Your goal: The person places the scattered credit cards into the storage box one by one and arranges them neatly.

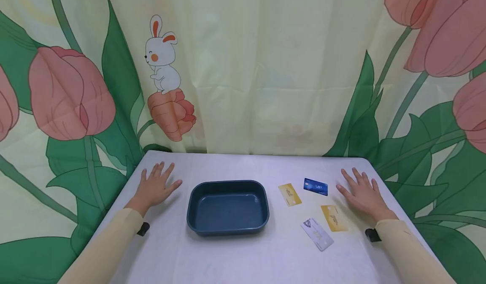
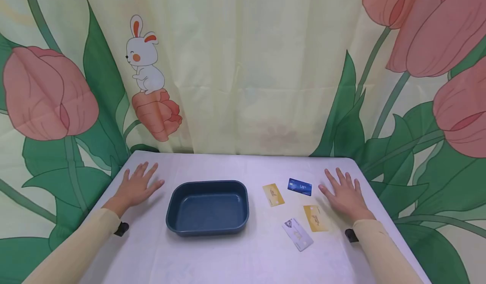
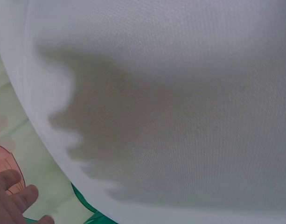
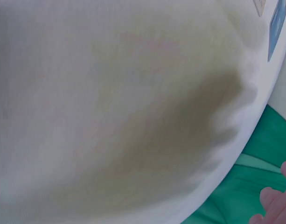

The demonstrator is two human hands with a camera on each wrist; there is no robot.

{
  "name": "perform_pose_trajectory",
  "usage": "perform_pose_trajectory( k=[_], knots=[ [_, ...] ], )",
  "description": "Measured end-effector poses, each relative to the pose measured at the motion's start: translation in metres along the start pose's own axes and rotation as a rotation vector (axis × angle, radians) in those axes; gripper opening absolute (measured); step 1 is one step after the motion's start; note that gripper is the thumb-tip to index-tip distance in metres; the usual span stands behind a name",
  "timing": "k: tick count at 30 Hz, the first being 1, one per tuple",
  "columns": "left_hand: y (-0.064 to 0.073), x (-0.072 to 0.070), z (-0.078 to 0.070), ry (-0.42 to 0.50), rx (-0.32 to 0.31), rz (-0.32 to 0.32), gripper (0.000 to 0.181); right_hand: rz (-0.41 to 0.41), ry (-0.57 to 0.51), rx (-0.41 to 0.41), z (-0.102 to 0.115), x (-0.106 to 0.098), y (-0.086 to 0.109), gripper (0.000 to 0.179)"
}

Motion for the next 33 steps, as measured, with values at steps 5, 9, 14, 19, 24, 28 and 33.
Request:
perform_pose_trajectory(
  k=[5, 9, 14, 19, 24, 28, 33],
  knots=[
    [0.002, -0.002, -0.007, 0.008, -0.010, 0.002, 0.088, -0.013, 0.011, -0.034, 0.011, -0.001, -0.004, 0.080],
    [0.002, 0.000, -0.009, 0.038, -0.037, 0.022, 0.084, 0.014, 0.009, -0.059, 0.022, 0.001, -0.007, 0.079],
    [0.005, 0.009, -0.016, 0.089, -0.034, 0.044, 0.081, 0.065, 0.001, -0.077, 0.029, 0.003, -0.009, 0.076],
    [0.011, 0.021, -0.021, 0.166, -0.052, 0.111, 0.079, 0.113, -0.012, -0.070, 0.033, 0.006, -0.009, 0.077],
    [0.019, 0.025, -0.024, 0.247, -0.083, 0.173, 0.078, 0.123, -0.020, -0.066, 0.034, 0.007, -0.006, 0.075],
    [0.026, 0.021, -0.027, 0.323, -0.097, 0.195, 0.079, 0.126, -0.022, -0.075, 0.037, 0.008, -0.003, 0.073],
    [0.031, 0.016, -0.033, 0.430, -0.104, 0.229, 0.080, 0.134, -0.012, -0.096, 0.041, 0.009, 0.000, 0.070]
  ],
)
Point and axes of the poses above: each hand's wrist, its own y-axis away from the middle knuckle, its own x-axis out of the palm, z = x × y, the point moved 9 cm from there along -y, towards the middle knuckle, and after that the axes turned 12 degrees about -x, right-handed, at the moved point
